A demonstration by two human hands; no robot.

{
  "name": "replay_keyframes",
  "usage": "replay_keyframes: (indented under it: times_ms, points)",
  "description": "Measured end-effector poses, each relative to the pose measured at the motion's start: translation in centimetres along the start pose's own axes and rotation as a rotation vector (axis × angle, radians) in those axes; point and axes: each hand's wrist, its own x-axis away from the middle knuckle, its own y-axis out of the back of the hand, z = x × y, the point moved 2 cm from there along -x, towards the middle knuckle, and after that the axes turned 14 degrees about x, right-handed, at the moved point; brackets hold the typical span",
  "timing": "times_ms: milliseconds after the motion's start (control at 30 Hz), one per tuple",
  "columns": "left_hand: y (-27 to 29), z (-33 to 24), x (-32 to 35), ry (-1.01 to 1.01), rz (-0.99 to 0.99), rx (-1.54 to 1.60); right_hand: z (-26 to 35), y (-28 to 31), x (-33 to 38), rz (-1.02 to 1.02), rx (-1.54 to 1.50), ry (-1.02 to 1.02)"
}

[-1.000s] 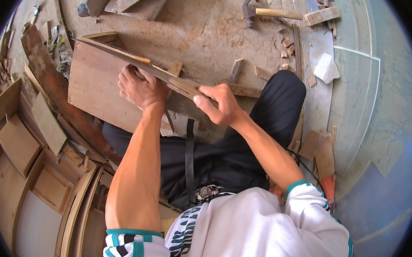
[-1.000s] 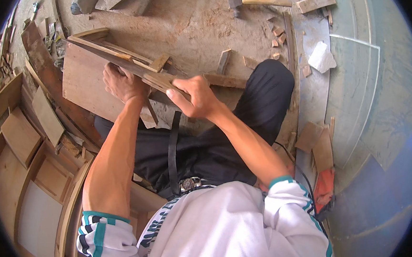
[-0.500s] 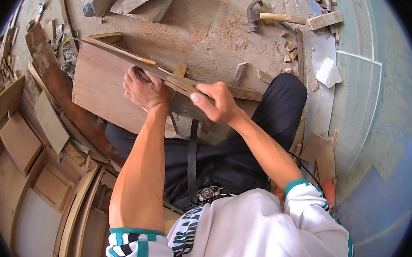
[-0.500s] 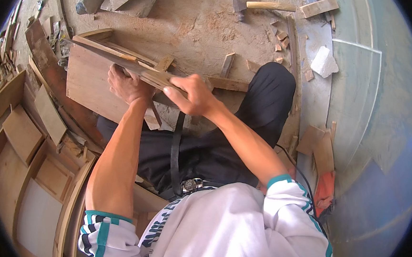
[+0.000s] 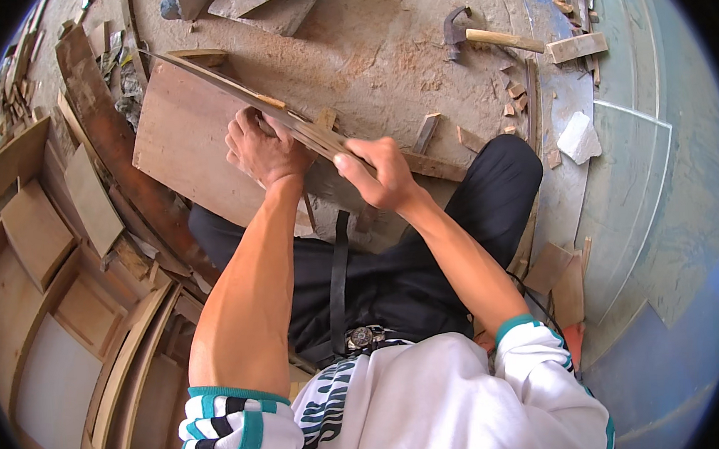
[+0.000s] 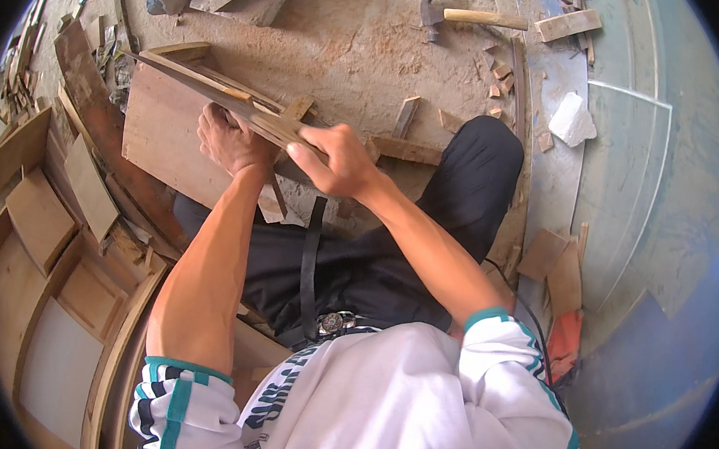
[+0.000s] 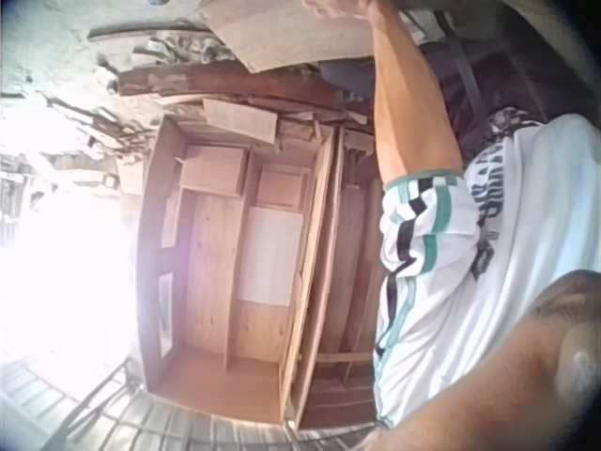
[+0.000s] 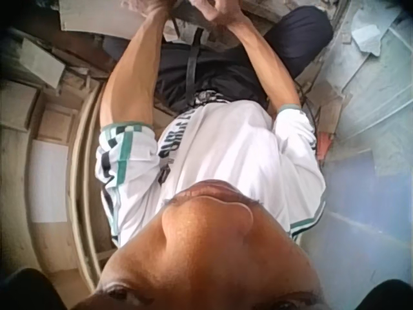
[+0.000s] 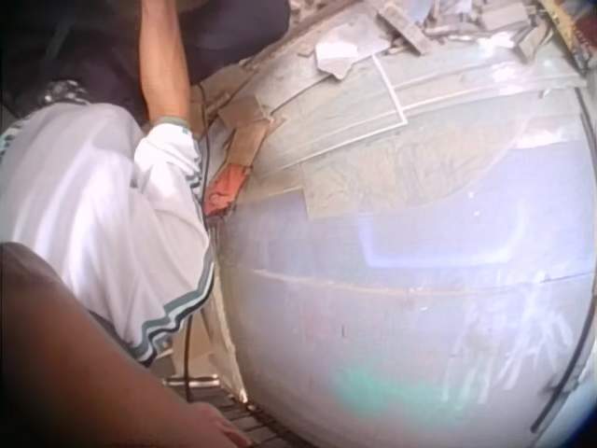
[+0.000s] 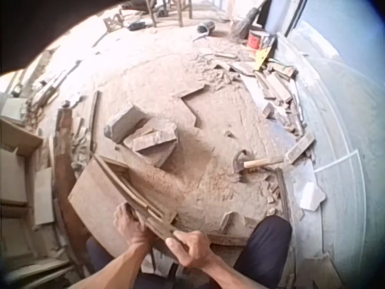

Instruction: The person sits on the floor and uses a hand saw to cut a small piece of wood. They hold the wood steady with one hand and saw with the other, then inspect the cut piece.

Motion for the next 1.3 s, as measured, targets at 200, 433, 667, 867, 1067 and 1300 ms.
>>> replay_keyframes:
  times_ms: [200, 433, 667, 867, 1067, 1300]
  points:
    - [0.0, 0.3, 0.0, 0.003, -0.016, 0.012, -1.0, 1.4, 3.1, 0.079, 0.018, -0.078]
    - [0.0, 0.1, 0.0, 0.022, -0.017, -0.002, -0.9, 0.8, 1.6, 0.077, 0.008, -0.070]
    - [0.0, -0.3, 0.1, 0.003, -0.015, -0.011, -0.4, -0.3, -0.2, 0.067, 0.026, -0.092]
    - [0.2, 0.2, 0.2, -0.014, -0.012, -0.006, -0.9, 0.3, 2.2, 0.036, -0.027, -0.122]
    - [0.2, 0.3, 0.0, -0.006, -0.004, -0.010, -0.3, 0.3, 2.1, 0.031, -0.023, -0.101]
    - [0.1, -0.2, 0.1, 0.000, -0.008, 0.010, -0.3, -0.2, 0.8, 0.034, -0.017, -0.106]
